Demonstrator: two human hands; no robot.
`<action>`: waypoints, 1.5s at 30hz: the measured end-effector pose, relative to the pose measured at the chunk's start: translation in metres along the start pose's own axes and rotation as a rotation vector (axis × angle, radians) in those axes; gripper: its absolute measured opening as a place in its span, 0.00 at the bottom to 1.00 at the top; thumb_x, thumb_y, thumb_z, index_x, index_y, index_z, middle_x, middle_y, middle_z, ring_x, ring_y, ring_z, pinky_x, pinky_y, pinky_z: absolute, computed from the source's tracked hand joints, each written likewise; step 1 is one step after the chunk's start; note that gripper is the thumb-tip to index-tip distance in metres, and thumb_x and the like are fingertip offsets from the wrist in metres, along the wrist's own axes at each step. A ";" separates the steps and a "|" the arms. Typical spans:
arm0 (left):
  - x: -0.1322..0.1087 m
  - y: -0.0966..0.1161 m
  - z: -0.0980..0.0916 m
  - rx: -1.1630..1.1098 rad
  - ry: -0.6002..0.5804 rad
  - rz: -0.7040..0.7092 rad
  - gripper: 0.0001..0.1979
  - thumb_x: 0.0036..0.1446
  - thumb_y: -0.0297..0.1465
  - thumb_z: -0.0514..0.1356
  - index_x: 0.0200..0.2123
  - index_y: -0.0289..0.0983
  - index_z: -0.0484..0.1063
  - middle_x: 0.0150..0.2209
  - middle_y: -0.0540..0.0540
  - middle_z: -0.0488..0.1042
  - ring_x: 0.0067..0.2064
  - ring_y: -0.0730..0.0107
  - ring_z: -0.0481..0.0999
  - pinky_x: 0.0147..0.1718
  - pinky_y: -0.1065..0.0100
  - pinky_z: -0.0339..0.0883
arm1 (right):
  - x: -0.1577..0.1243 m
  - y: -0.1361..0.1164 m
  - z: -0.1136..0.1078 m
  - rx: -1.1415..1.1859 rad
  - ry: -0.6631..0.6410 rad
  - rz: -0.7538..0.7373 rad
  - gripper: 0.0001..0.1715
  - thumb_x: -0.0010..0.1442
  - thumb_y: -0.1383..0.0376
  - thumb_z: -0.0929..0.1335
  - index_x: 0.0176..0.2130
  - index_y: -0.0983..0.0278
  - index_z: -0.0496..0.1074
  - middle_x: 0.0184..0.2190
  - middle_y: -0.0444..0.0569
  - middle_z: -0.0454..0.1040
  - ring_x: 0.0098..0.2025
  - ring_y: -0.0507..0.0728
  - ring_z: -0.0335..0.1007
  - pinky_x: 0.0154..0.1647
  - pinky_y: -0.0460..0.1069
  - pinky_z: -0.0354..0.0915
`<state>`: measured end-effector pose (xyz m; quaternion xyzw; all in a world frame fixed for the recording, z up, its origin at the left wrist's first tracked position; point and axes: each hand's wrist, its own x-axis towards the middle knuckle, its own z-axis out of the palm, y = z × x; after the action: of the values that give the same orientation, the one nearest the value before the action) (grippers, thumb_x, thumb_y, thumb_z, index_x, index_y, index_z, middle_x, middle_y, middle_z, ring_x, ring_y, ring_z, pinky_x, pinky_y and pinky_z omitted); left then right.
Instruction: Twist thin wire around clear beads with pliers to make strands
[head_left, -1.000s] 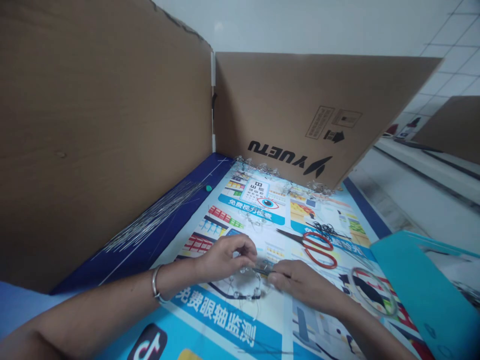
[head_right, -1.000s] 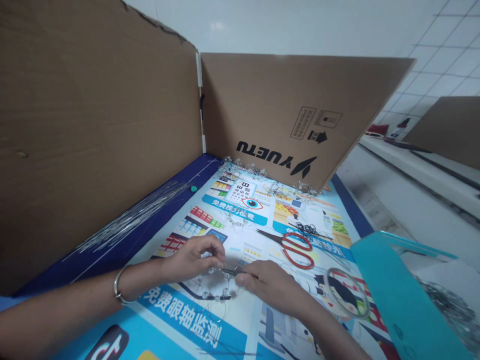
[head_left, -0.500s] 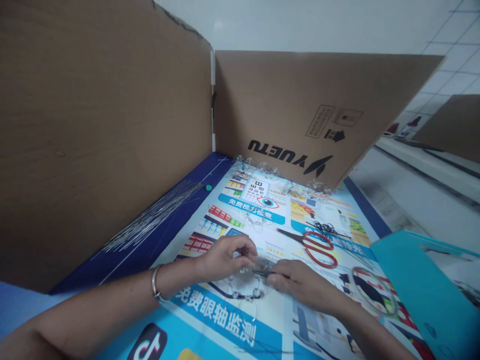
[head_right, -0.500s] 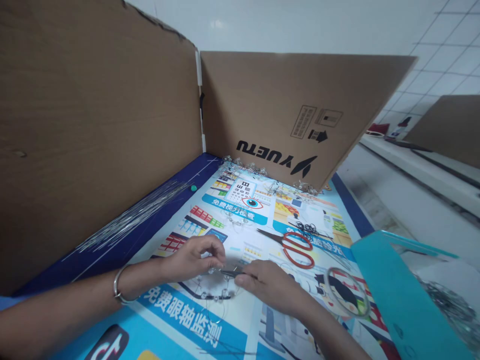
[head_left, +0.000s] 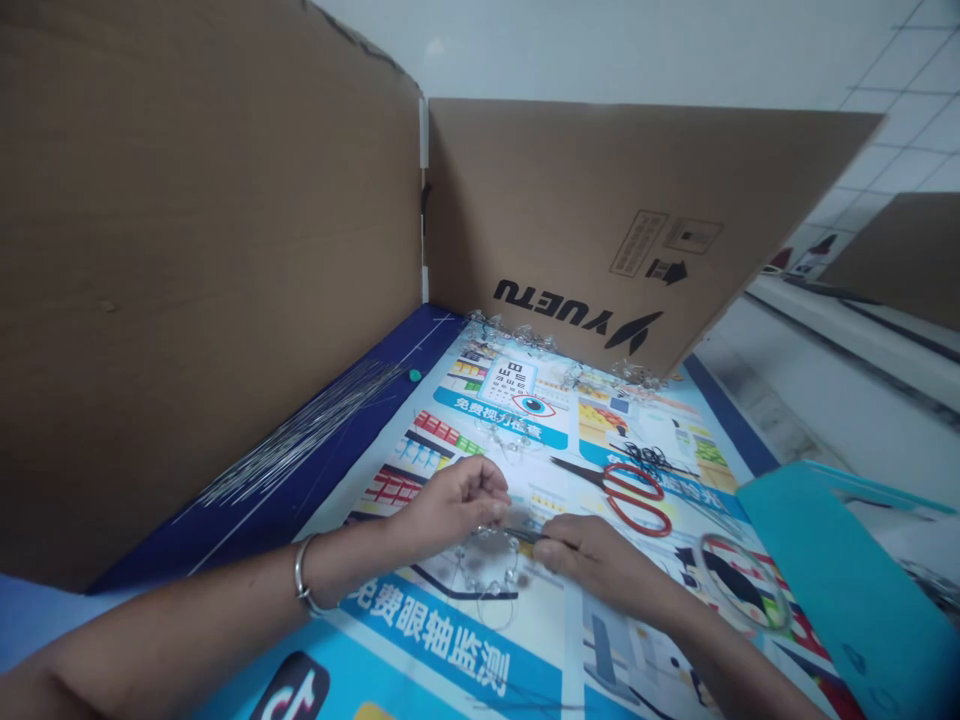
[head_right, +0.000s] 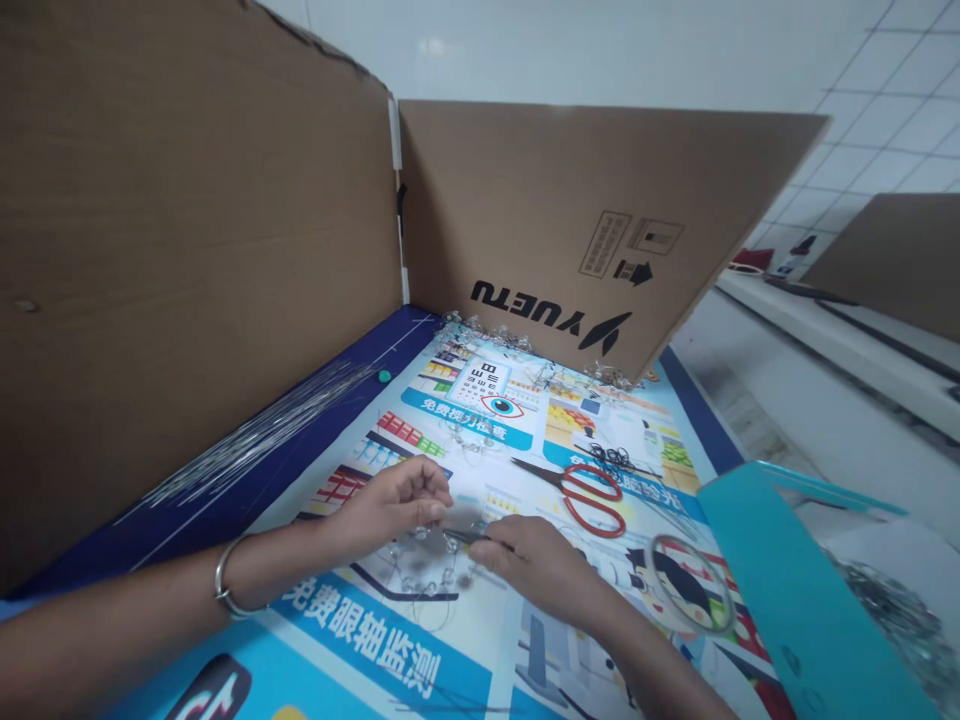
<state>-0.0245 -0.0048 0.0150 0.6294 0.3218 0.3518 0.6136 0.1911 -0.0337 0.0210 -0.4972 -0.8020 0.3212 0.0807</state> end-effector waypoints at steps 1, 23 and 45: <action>-0.001 0.001 0.001 -0.044 -0.001 -0.018 0.06 0.52 0.29 0.58 0.33 0.34 0.64 0.28 0.51 0.68 0.29 0.76 0.69 0.27 0.74 0.60 | 0.001 0.001 0.001 0.030 0.005 0.012 0.21 0.60 0.53 0.58 0.23 0.64 0.62 0.23 0.43 0.64 0.26 0.51 0.59 0.25 0.44 0.50; -0.006 -0.005 0.010 0.085 0.026 -0.147 0.03 0.47 0.28 0.56 0.25 0.34 0.66 0.19 0.55 0.63 0.17 0.82 0.63 0.16 0.78 0.58 | 0.000 0.008 0.005 0.003 0.094 0.014 0.23 0.61 0.54 0.57 0.22 0.64 0.60 0.22 0.42 0.62 0.26 0.50 0.58 0.26 0.44 0.52; -0.003 -0.003 0.009 0.005 0.016 -0.168 0.03 0.47 0.28 0.57 0.28 0.34 0.68 0.21 0.54 0.65 0.18 0.81 0.66 0.18 0.76 0.58 | -0.004 0.009 -0.001 0.082 0.028 -0.006 0.22 0.61 0.53 0.57 0.23 0.64 0.61 0.23 0.41 0.61 0.26 0.49 0.57 0.26 0.44 0.52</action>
<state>-0.0187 -0.0123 0.0119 0.5989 0.3794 0.3034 0.6366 0.1999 -0.0344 0.0170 -0.4954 -0.7885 0.3465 0.1129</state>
